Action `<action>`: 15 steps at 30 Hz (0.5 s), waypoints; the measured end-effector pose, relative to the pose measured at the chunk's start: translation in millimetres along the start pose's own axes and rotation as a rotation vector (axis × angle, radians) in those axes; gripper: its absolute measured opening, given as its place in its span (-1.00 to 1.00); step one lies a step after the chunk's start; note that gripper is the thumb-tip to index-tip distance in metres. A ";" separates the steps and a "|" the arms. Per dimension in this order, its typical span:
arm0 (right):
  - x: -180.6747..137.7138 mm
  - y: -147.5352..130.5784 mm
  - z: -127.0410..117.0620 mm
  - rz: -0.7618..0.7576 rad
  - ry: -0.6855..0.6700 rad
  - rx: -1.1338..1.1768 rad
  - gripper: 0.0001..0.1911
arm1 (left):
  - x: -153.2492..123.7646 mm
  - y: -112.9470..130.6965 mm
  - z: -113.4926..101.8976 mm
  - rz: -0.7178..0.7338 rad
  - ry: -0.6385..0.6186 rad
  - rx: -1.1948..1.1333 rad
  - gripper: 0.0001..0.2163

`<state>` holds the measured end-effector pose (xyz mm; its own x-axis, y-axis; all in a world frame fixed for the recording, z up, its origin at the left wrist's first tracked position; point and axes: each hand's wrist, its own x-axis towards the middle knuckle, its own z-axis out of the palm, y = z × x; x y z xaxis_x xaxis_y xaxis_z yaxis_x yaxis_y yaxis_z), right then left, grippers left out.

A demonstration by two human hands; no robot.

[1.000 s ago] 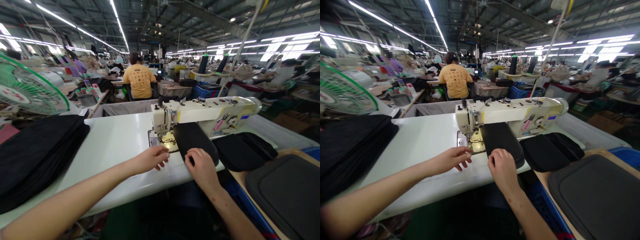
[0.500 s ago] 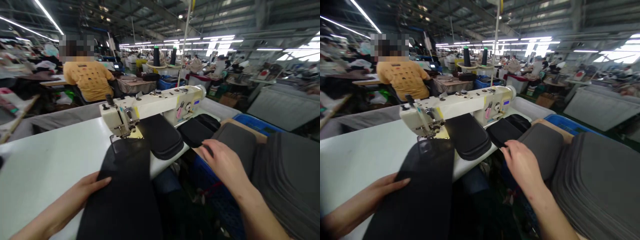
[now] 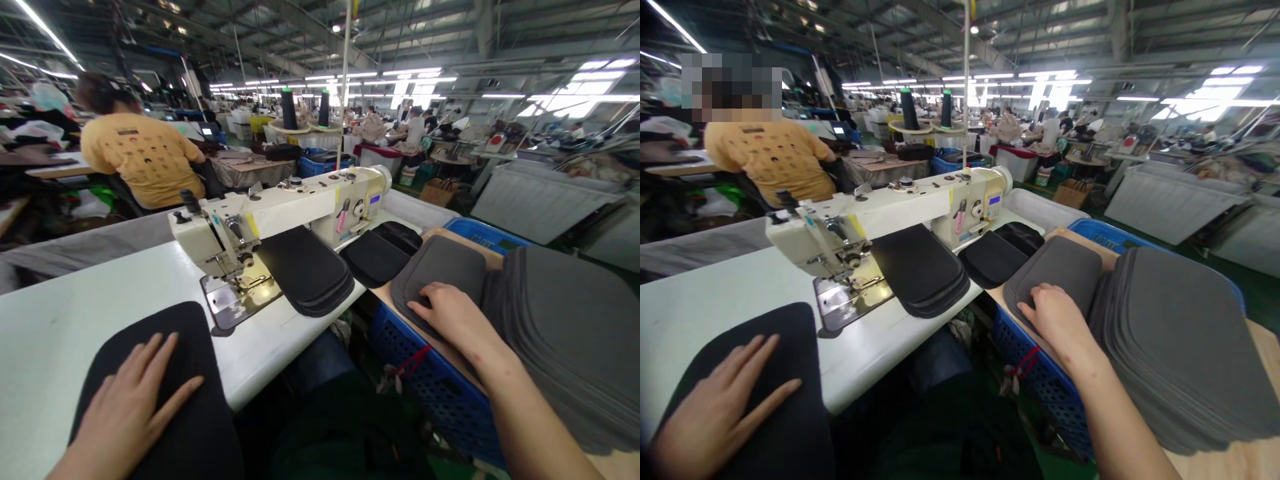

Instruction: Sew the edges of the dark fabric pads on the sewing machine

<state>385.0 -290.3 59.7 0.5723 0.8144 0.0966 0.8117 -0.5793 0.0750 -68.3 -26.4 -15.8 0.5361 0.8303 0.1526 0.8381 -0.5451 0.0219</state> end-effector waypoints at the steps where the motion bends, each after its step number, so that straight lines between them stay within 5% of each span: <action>1: 0.7 0.3 -1.2 -0.002 -0.010 -0.014 -0.76 | 4.4 8.5 4.5 0.042 -0.011 0.010 -0.24; 8: 33.9 -39.8 -11.2 -0.062 -0.013 0.131 -0.71 | 32.1 27.7 9.7 0.053 0.001 0.017 -0.25; 15: 95.2 -90.4 15.9 -0.010 -0.074 0.094 -0.79 | 29.4 25.2 9.7 0.072 -0.012 0.044 -0.28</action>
<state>367.9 -159.9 46.3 0.5684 0.8224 0.0225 0.8227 -0.5682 -0.0181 -30.4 -14.6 -20.3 0.5960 0.7907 0.1401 0.8009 -0.5979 -0.0323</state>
